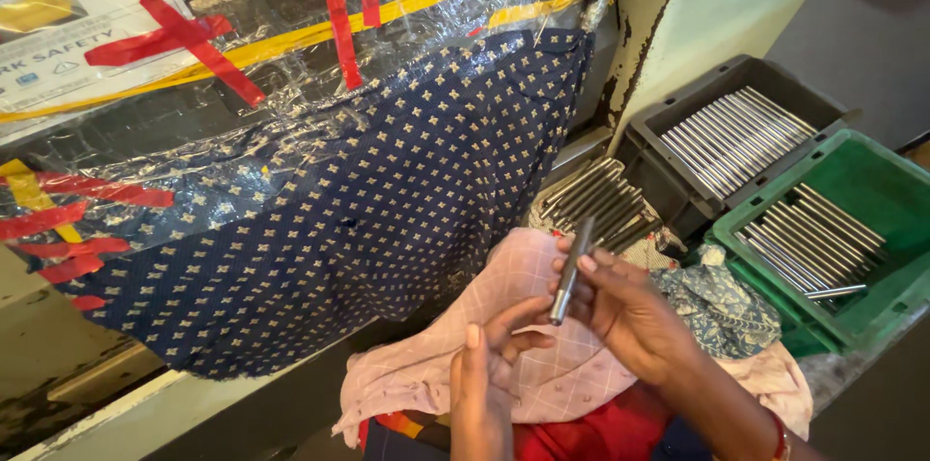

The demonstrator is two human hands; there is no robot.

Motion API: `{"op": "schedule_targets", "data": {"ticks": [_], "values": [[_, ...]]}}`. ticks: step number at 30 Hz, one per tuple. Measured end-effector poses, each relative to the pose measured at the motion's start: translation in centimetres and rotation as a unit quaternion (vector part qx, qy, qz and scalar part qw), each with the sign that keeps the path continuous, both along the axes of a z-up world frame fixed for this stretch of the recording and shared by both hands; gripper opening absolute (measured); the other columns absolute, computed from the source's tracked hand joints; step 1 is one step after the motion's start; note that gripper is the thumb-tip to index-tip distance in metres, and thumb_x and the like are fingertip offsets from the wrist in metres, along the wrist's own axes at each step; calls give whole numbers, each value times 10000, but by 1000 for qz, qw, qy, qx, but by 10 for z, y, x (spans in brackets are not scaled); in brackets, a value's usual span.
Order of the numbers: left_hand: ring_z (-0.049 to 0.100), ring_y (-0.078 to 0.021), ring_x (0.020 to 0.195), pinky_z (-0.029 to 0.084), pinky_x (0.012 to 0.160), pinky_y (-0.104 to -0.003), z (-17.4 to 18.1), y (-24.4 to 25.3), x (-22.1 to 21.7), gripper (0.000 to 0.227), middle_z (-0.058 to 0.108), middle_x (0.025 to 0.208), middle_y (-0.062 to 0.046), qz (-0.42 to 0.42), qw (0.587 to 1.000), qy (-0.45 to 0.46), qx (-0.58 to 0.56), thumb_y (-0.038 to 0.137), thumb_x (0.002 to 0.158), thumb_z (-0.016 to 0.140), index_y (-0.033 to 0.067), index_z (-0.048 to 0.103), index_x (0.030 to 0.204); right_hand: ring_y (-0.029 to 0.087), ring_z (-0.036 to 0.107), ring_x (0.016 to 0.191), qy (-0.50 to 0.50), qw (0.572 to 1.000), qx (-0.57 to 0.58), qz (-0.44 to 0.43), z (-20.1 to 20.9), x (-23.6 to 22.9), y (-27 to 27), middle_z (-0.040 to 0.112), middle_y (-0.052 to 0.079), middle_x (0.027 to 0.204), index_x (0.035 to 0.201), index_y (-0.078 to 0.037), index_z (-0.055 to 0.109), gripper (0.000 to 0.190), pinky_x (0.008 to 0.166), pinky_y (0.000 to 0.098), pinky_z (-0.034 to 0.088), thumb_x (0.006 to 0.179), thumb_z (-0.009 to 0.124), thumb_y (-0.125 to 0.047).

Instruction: The person operates a lathe to finish metal rods, then removes each rod, wipes it with a cloth, and places it into a green crate. The person repeats this cycle for multiple rods.

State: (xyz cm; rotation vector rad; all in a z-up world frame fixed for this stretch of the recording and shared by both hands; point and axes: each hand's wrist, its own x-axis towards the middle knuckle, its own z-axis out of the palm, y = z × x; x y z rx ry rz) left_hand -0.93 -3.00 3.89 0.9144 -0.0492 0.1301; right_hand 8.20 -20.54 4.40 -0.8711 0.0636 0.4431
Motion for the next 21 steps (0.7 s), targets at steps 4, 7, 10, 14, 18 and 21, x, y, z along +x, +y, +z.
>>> {"op": "schedule_targets", "data": {"ticks": [4,7,10,14,18,21], "values": [[641,-291,1148,494,998,-409,3,-3,-3,830,672,1345,-279,-12,1000,-13,3,527,1062,296,-195,588,1349,192,730,925,92,983,145,62,-15,-7,5,730,115,1087,1293,37,597,346,791,319,585,1013,587,-168],[630,-279,1243,493,994,-401,5,-1,-3,858,661,1381,-251,-9,999,-15,47,563,1036,295,-177,580,1364,180,726,933,131,974,172,62,-19,-9,7,726,102,1095,1290,30,597,339,825,302,595,1026,562,-180],[628,-294,1230,495,992,-403,3,2,0,834,650,1404,-249,-19,998,-16,62,556,1039,305,-153,581,1381,191,725,945,110,976,170,74,-15,-5,8,726,113,1111,1291,31,604,338,839,338,594,1037,532,-180],[615,-272,1294,495,1011,-382,-6,11,2,833,651,1412,-224,-7,992,10,123,589,1014,294,-93,593,1386,266,718,1025,116,990,78,27,2,21,9,726,163,1138,1250,-18,619,332,925,426,583,1010,496,-214],[627,-286,1267,499,989,-383,-19,23,7,828,667,1402,-222,-26,992,42,119,593,988,306,-77,614,1364,369,681,1159,38,991,122,33,36,64,3,700,202,1221,1115,-43,627,315,1002,526,507,1027,488,-311],[634,-294,1249,510,975,-390,-32,30,9,826,684,1367,-232,-39,991,39,119,588,990,302,-84,630,1343,409,627,1253,-53,988,136,45,67,99,0,639,252,1294,1038,-30,651,418,1058,564,454,1119,474,-400]]}}
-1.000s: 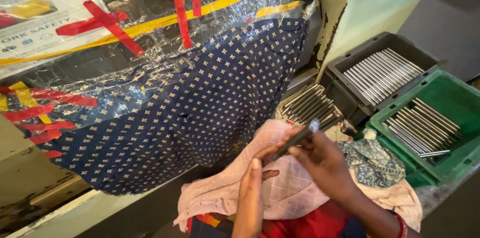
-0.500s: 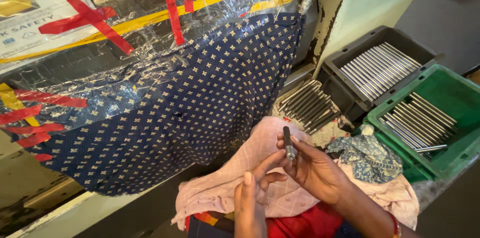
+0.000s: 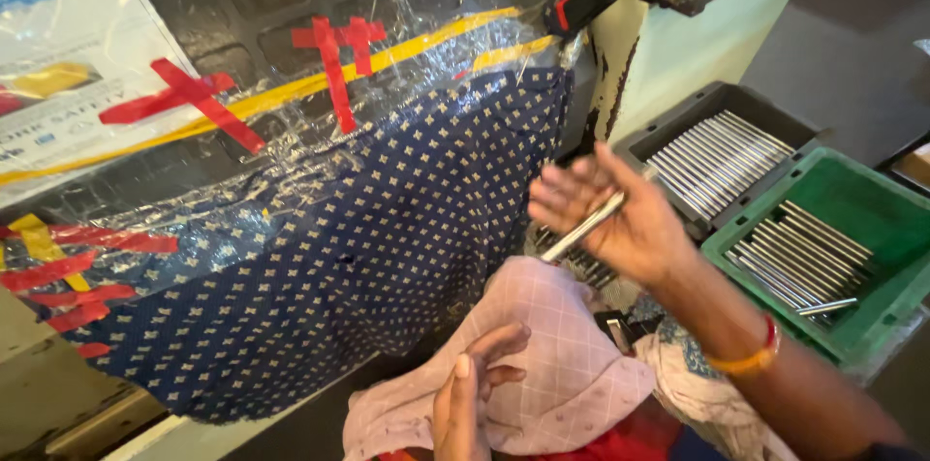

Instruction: The person operates a lathe to finish metal rods, then removes each rod, wipes it with a cloth, and places it into a green crate. The person repeats this cycle for multiple rods.

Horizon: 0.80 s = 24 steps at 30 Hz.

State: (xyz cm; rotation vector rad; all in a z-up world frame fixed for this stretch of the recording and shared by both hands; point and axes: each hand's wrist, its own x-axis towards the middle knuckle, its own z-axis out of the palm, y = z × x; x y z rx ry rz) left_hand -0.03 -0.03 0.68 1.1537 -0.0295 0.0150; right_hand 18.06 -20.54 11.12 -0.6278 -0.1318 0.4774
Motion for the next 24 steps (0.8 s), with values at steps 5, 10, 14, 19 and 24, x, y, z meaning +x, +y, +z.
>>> {"op": "schedule_targets", "data": {"ticks": [5,10,14,19,24], "values": [[706,-305,1178,557,938,-404,-27,6,5,818,748,1256,-245,-26,999,-21,22,571,1008,268,-84,652,1313,365,451,1442,-367,868,-303,-139,56,72,13,526,238,1530,1233,-85,703,611,1192,503,388,1080,329,-543],[706,-291,1143,584,907,-401,-47,5,27,801,743,1233,-222,-89,995,-34,-2,558,1010,239,-70,625,1323,439,249,1533,-508,561,-518,-399,104,160,36,294,268,1626,1385,-143,680,630,1189,569,113,1093,356,-598],[724,-263,1072,583,859,-372,-25,5,38,718,766,1181,-196,-53,996,-24,65,519,1011,306,-40,650,1302,501,351,1430,-481,371,-605,-514,119,205,47,359,294,1567,1234,-166,798,503,1135,585,265,1133,485,-547],[690,-229,1013,551,848,-337,61,19,54,554,758,1139,-162,62,987,-58,134,393,1036,397,-12,728,1217,422,631,1113,-428,461,-576,-523,121,227,46,525,225,1346,1022,-141,795,484,924,510,503,1107,539,-543],[666,-268,1194,492,1021,-382,148,39,96,367,718,1251,-129,200,907,-205,309,242,1073,436,23,700,1202,431,658,989,-448,408,-568,-557,110,228,44,574,206,1218,989,-111,769,470,840,520,516,1141,552,-499]]}}
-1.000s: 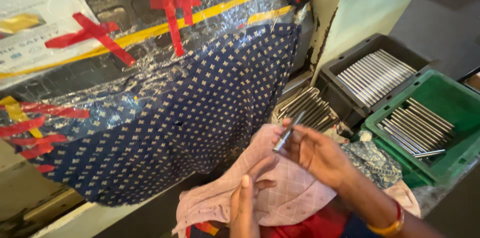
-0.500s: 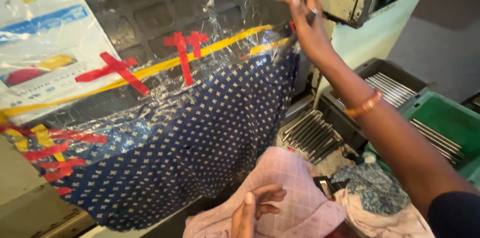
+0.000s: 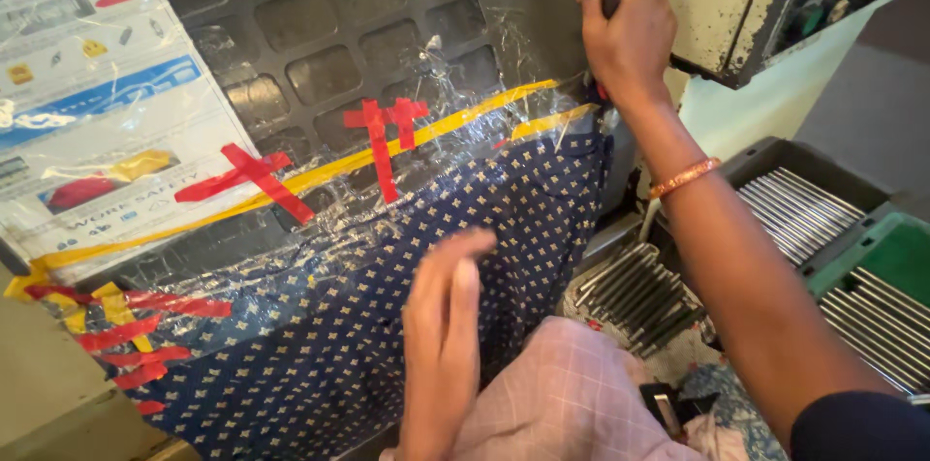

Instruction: The person operates a lathe to finish metal rods, then removes each rod, wipes it with a cloth, and places it into a green crate. The person repeats this cycle for multiple rods.

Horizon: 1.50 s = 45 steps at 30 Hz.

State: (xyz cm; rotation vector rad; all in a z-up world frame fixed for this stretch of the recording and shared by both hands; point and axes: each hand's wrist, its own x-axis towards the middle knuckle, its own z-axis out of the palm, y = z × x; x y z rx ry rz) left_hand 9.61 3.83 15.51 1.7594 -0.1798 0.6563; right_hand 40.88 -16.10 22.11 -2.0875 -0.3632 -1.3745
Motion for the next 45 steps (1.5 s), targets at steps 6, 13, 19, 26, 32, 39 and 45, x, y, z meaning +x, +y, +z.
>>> {"op": "schedule_targets", "data": {"ticks": [6,13,19,26,32,39,45], "values": [[256,-401,1564,218,1269,-535,62,38,100,468,310,1669,-214,267,909,-139,288,290,1104,519,78,502,1521,462,625,1035,-19,999,-34,-37,-2,-2,2,550,250,1251,1072,-99,736,430,855,542,508,1154,546,-476],[128,-359,1617,117,1298,-519,76,83,177,525,169,1729,-213,375,832,-105,396,336,1132,507,205,430,1634,465,624,1039,-20,998,-49,-41,-3,-10,2,549,257,1313,1108,-98,729,433,852,548,508,1182,551,-486],[147,-367,1595,134,1297,-515,61,85,183,563,179,1708,-225,373,816,-96,432,336,1104,525,177,415,1633,462,629,1082,-16,998,-57,-34,-8,-10,-5,561,252,1353,1088,-76,725,441,895,546,506,1183,535,-463],[158,-359,1598,147,1303,-509,61,83,181,560,181,1711,-210,374,819,-90,425,342,1106,522,197,406,1634,459,629,1103,-39,994,-87,-62,-16,-8,-9,549,258,1358,1139,-70,741,414,916,530,508,1187,512,-411],[172,-345,1600,160,1303,-495,63,83,182,555,190,1712,-197,382,816,-96,423,343,1105,520,204,407,1630,425,646,1046,-39,996,-67,-38,-13,-16,-6,558,217,1363,1069,-77,745,428,900,510,508,1188,505,-410],[169,-343,1598,167,1306,-496,61,84,184,541,196,1710,-198,383,817,-104,420,340,1110,513,204,415,1625,412,651,1035,-20,999,-45,2,-7,-25,-6,562,175,1295,979,-74,738,477,902,515,502,1195,507,-431],[165,-348,1598,165,1303,-502,60,84,183,541,195,1711,-201,380,816,-96,425,338,1114,517,195,426,1627,441,634,1097,-51,994,-83,-40,-12,-16,-8,550,230,1352,1069,-53,731,417,918,515,512,1198,520,-389]]}}
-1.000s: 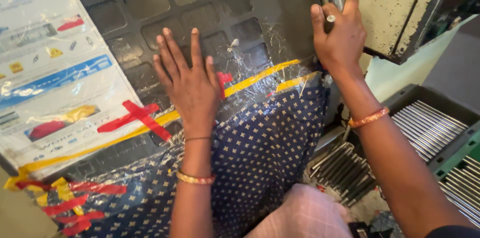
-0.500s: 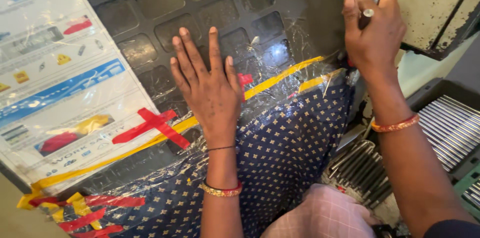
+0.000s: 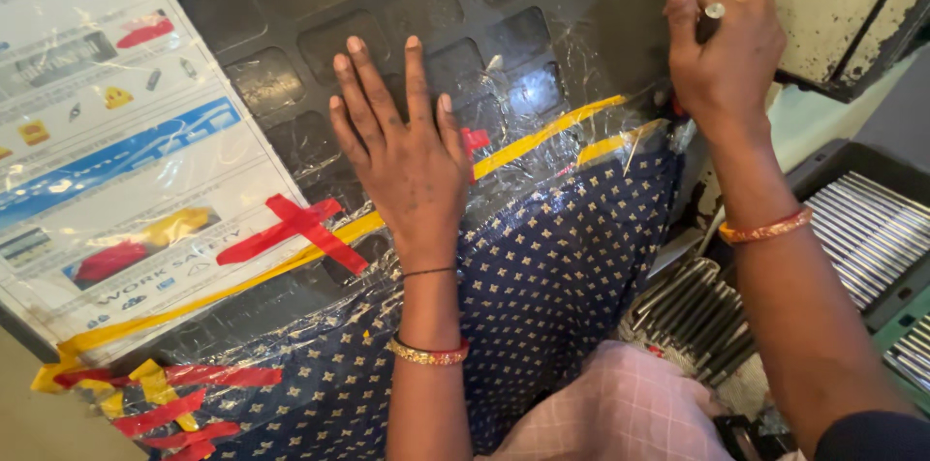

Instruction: The person operates a lathe to finish metal rods, then removes each rod, wipes it with a cloth, and places it into a green crate. The person repeats this cycle for multiple rods.

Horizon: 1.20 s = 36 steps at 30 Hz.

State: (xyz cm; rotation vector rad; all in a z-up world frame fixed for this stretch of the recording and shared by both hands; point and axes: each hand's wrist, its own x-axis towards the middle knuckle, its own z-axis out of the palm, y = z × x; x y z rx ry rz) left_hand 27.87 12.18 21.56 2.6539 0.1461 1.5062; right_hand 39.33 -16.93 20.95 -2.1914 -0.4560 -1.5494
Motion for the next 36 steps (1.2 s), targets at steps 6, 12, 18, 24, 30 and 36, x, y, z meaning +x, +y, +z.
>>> {"op": "schedule_targets", "data": {"ticks": [6,12,18,24,30,36], "values": [[161,-352,1597,157,1298,-506,2,0,0,543,197,1709,-208,-1,1000,5,1,343,1111,523,198,435,1627,444,631,1129,-2,1000,-4,-7,-5,6,-4,541,240,1387,1101,-66,726,379,923,515,513,1192,526,-375],[165,-348,1601,148,1304,-501,1,-1,-1,530,205,1713,-204,4,1000,5,0,344,1122,507,208,441,1630,421,640,1088,18,999,17,25,-4,1,-2,561,193,1318,1063,-81,728,399,904,514,508,1220,542,-397],[165,-352,1594,146,1296,-509,2,-1,-1,528,205,1707,-209,6,1000,12,-1,348,1119,489,206,446,1626,417,640,1111,7,999,14,28,-3,0,0,553,191,1320,1015,-92,729,426,931,509,505,1219,503,-390],[169,-355,1597,159,1298,-507,2,-2,-1,514,207,1710,-204,8,1000,8,0,353,1134,481,211,451,1627,434,627,1132,12,1000,18,22,-3,0,1,557,204,1350,1061,-65,708,425,926,517,503,1192,499,-411],[181,-350,1596,182,1280,-502,1,-1,-3,513,217,1710,-204,7,1000,8,-3,346,1131,487,213,453,1625,441,621,1134,2,1000,10,17,-3,1,1,547,216,1370,1050,-54,688,429,922,520,505,1209,510,-410],[174,-345,1595,168,1290,-495,1,-1,-2,513,215,1709,-203,15,1000,5,6,346,1134,485,213,452,1628,440,624,1120,13,1000,11,13,-4,2,0,551,213,1333,1051,-51,690,445,915,521,509,1222,517,-423]]}}
